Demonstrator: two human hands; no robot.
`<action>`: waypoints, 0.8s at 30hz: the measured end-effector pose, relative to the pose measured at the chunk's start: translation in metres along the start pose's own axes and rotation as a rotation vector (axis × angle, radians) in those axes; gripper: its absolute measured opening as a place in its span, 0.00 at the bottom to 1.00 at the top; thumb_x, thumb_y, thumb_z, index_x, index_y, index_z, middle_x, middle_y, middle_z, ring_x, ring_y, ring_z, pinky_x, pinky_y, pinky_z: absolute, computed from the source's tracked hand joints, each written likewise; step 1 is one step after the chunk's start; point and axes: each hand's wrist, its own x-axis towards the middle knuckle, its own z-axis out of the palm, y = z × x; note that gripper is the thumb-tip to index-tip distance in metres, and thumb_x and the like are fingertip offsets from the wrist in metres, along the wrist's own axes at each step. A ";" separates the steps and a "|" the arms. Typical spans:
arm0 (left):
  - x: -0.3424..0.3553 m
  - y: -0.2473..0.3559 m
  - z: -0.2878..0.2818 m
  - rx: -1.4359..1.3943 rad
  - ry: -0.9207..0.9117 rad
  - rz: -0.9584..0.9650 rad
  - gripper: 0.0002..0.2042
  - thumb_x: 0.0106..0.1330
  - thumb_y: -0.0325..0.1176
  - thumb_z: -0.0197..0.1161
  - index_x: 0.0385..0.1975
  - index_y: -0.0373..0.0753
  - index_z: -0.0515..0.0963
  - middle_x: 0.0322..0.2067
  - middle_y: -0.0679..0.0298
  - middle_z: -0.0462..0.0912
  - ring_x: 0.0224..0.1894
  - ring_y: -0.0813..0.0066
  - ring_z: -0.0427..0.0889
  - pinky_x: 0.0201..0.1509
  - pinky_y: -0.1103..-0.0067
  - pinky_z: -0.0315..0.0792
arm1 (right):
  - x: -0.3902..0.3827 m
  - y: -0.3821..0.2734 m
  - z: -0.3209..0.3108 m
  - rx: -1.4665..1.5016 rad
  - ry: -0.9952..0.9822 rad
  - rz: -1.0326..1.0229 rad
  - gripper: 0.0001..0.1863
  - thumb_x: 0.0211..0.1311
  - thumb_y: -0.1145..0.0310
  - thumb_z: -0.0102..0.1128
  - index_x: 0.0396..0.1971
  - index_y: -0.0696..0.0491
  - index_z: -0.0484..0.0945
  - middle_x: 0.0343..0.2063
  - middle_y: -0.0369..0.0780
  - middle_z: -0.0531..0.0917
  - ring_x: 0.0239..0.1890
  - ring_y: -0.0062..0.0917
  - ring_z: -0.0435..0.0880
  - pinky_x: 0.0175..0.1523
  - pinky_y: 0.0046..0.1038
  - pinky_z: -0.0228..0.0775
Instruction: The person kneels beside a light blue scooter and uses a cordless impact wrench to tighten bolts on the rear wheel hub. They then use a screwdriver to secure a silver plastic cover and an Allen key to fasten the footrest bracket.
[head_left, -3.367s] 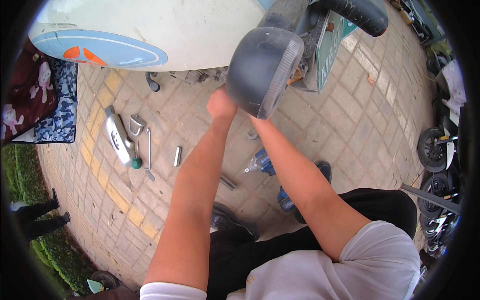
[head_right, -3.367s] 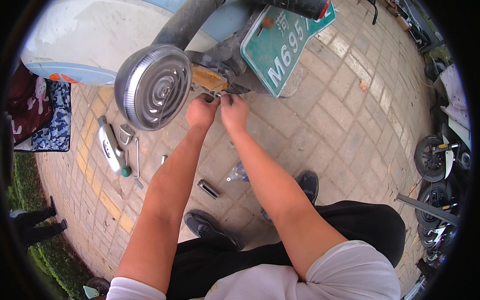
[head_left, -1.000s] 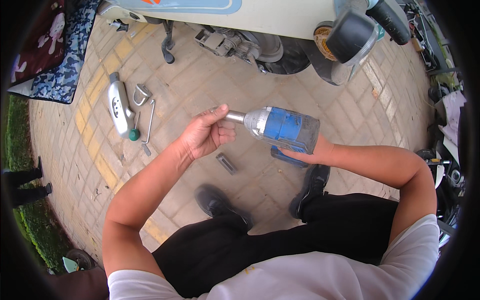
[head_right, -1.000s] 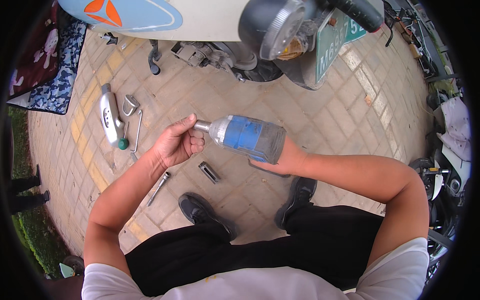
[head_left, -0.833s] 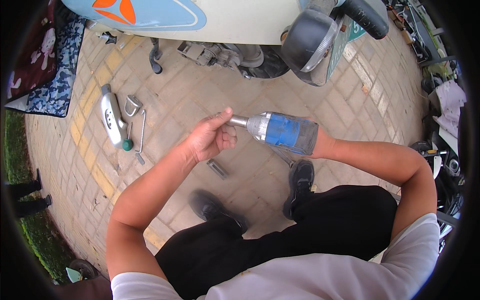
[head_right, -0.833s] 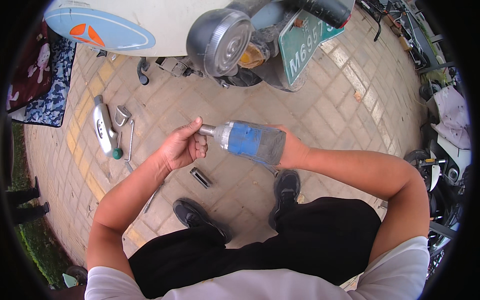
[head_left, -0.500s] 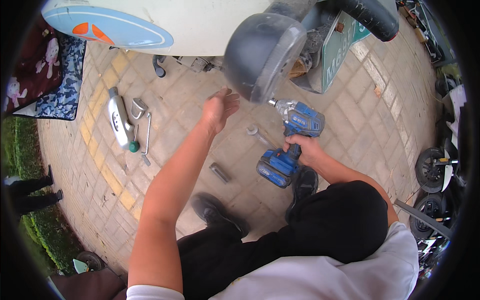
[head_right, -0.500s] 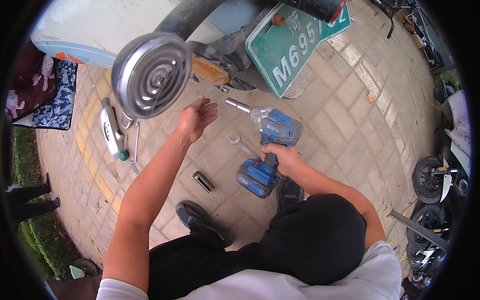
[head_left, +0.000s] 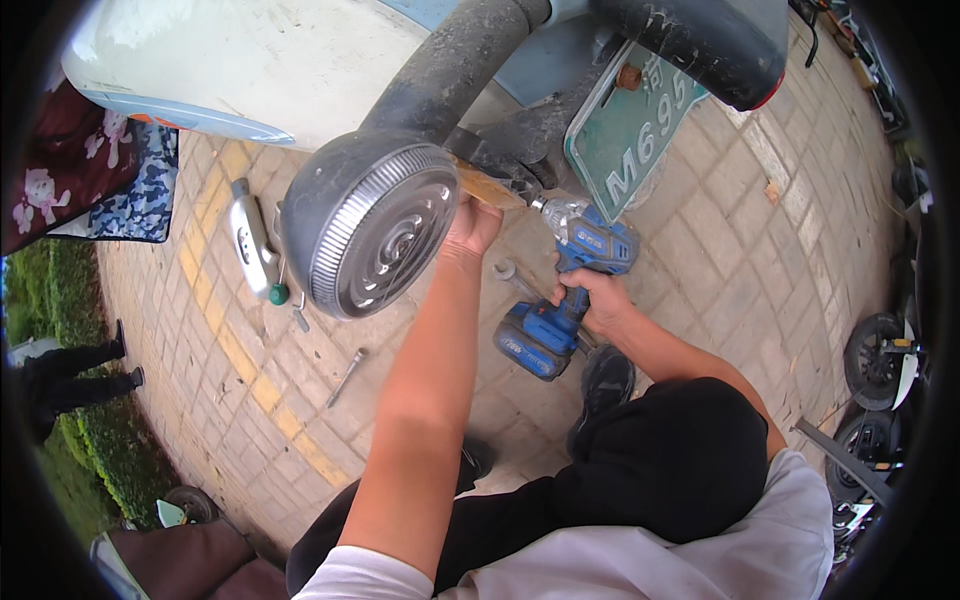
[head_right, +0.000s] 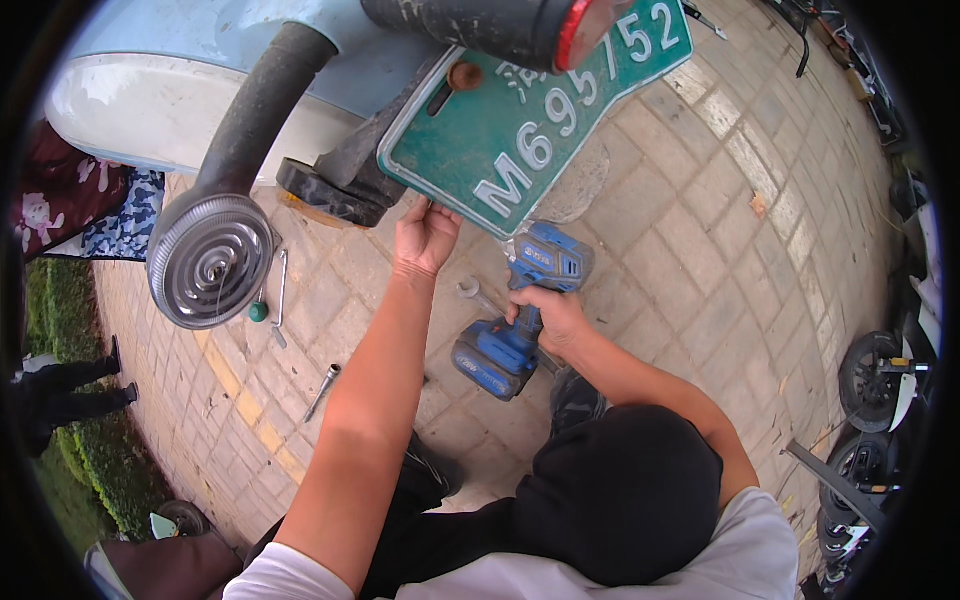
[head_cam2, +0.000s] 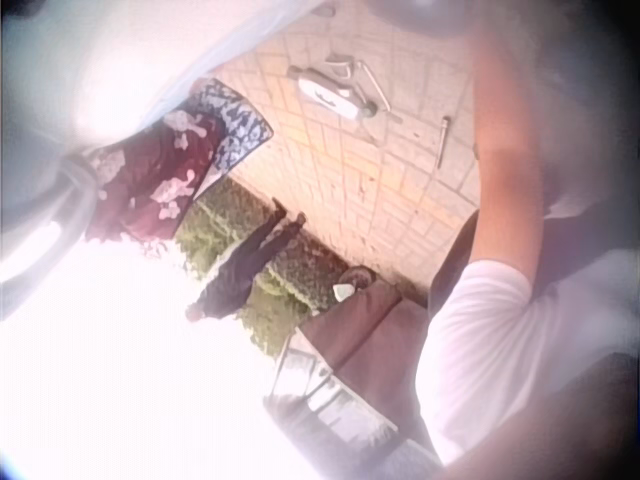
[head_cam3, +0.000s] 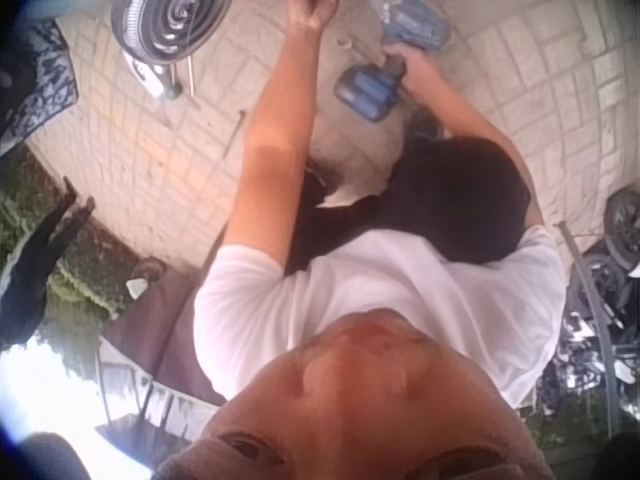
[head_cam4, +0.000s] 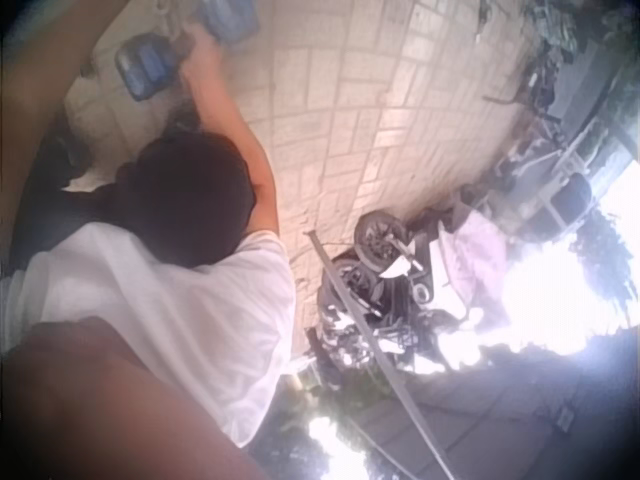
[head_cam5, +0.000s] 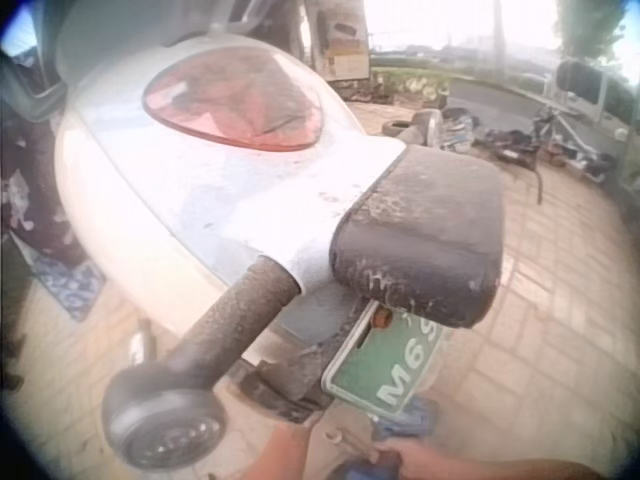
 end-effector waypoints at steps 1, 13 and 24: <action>-0.001 -0.002 0.002 -0.052 0.040 0.003 0.15 0.73 0.32 0.41 0.53 0.32 0.68 0.53 0.55 0.76 0.58 0.61 0.72 0.68 0.66 0.61 | 0.000 0.000 0.001 0.033 0.010 0.027 0.17 0.47 0.78 0.56 0.42 0.59 0.75 0.26 0.39 0.76 0.25 0.26 0.77 0.35 0.32 0.71; -0.010 -0.008 0.021 0.014 0.117 0.018 0.14 0.71 0.32 0.43 0.49 0.34 0.72 0.50 0.58 0.78 0.53 0.65 0.75 0.63 0.69 0.64 | 0.002 0.000 -0.002 0.068 -0.039 0.003 0.15 0.49 0.80 0.57 0.40 0.59 0.76 0.26 0.40 0.78 0.24 0.27 0.77 0.32 0.30 0.71; -0.019 0.000 0.026 0.253 0.102 -0.003 0.13 0.72 0.39 0.45 0.46 0.42 0.74 0.45 0.63 0.79 0.49 0.68 0.75 0.56 0.69 0.66 | 0.003 0.005 0.004 0.059 0.010 -0.006 0.13 0.49 0.79 0.57 0.38 0.58 0.75 0.27 0.39 0.78 0.24 0.27 0.78 0.33 0.30 0.71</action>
